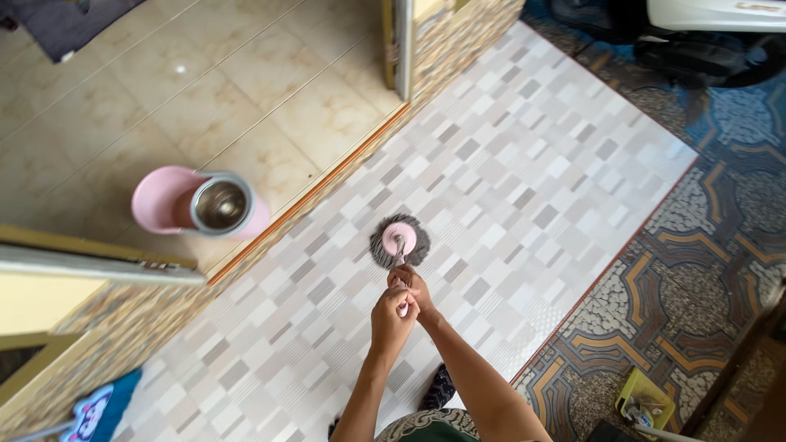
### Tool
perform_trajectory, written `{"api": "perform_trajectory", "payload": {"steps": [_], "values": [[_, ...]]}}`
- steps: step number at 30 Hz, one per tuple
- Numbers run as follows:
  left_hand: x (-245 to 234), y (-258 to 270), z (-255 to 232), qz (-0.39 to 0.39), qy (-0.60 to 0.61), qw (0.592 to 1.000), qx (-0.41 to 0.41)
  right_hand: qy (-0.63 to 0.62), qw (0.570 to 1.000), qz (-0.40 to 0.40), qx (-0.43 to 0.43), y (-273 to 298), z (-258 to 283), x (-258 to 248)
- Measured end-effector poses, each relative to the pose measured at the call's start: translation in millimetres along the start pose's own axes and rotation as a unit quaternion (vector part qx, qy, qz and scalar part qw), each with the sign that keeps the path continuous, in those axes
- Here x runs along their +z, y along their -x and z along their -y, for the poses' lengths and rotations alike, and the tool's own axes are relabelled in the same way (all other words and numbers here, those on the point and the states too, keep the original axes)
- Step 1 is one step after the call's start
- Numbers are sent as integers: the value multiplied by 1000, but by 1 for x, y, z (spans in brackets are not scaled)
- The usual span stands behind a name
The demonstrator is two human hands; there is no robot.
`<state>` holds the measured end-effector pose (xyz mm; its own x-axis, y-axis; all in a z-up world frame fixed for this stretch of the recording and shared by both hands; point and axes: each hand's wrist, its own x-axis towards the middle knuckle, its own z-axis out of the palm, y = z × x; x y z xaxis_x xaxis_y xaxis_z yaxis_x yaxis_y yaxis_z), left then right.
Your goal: The person mops a tiled floor using a spin mop and a bucket, moving the mop back and forth across different sections of the entryway and porch.
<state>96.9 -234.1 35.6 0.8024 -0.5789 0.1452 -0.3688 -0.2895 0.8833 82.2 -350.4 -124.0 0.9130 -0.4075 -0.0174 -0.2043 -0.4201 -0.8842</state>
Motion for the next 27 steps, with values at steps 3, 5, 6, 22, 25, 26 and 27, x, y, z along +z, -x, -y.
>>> {"api": "perform_trajectory", "payload": {"steps": [3,5,6,22,25,26,27], "values": [[-47,24,34,25,44,994,-97,-6,999,21,36,3,39,41],[-85,49,57,-17,50,997,-57,2,999,43,7,12,64,78],[-104,61,68,-35,53,997,-34,11,998,56,-26,16,74,98],[-343,242,115,-228,-41,912,-340,-16,919,356,-169,132,191,420],[-350,242,119,-241,-14,897,-370,2,901,380,-207,117,196,421],[-345,237,118,-254,0,900,-354,9,895,386,-222,110,195,416],[-339,231,117,-266,14,903,-338,30,894,395,-209,107,191,410]]}}
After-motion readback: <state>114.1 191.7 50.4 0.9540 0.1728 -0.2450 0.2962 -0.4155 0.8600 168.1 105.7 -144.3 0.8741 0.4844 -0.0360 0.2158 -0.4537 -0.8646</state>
